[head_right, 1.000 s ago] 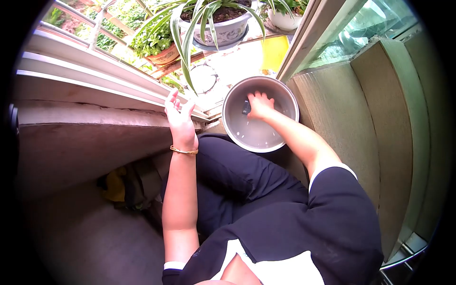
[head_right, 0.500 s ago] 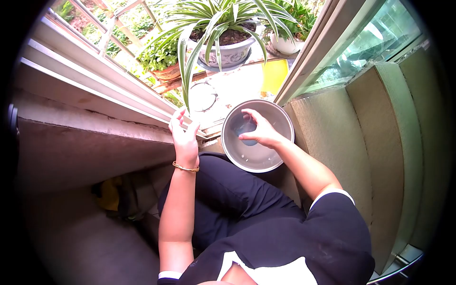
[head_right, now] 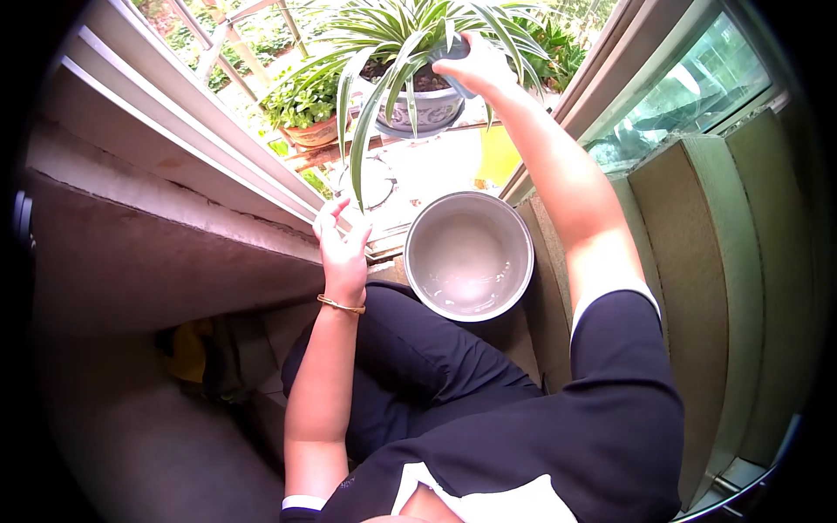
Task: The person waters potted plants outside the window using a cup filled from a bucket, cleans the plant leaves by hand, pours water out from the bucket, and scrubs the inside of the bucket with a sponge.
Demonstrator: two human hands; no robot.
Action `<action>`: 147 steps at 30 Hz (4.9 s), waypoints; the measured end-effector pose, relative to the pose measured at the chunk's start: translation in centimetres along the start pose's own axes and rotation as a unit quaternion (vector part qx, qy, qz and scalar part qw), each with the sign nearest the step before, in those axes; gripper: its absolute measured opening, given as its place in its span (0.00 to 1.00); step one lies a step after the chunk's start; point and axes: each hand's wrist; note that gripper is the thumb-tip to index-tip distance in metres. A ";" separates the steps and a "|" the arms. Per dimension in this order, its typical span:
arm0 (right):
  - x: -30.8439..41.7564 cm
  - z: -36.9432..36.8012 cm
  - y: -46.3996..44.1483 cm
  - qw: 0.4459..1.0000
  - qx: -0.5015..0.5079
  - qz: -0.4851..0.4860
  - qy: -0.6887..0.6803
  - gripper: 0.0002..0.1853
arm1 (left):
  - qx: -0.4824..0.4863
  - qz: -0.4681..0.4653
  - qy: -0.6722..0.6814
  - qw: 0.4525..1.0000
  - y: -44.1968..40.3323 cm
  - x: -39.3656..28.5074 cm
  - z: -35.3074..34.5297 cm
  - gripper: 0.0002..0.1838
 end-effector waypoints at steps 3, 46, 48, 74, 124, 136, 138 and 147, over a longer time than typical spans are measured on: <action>1.6 -0.8 -3.4 0.992 -0.012 0.050 0.117 0.48 | -0.003 -0.042 -0.032 0.999 0.0 0.3 0.0 0.24; 10.4 -2.9 -9.5 0.959 -0.051 0.149 0.237 0.36 | 0.012 -0.098 -0.086 0.991 0.0 -0.5 0.3 0.19; 10.3 -3.5 -9.3 0.935 -0.134 0.204 0.258 0.36 | 0.018 -0.093 -0.091 0.991 0.0 -0.7 0.3 0.18; -11.3 -2.0 27.1 0.974 0.207 -0.032 0.091 0.41 | 0.414 -0.058 -0.487 0.767 0.6 7.0 -3.3 0.22; 15.1 2.9 1.4 0.933 0.043 0.097 -0.343 0.29 | 0.108 -0.113 -0.248 0.956 2.7 5.2 -3.2 0.11; 18.8 -7.3 -5.1 0.833 0.099 0.175 -0.515 0.19 | 0.144 -0.053 -0.298 0.942 2.4 4.7 -3.0 0.12; 19.1 -8.1 -4.8 0.814 0.085 0.184 -0.544 0.17 | 0.147 -0.046 -0.304 0.940 2.5 4.6 -3.1 0.13; 19.5 -15.2 -8.8 0.869 -0.265 0.416 0.046 0.12 | 0.145 -0.048 -0.310 0.938 2.2 4.8 -3.1 0.13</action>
Point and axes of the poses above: each hand's wrist, its own y-axis away from the middle knuckle, its own z-axis out of the back of the hand, x = y × z, and after that the axes turned 14 degrees about -x, right-handed
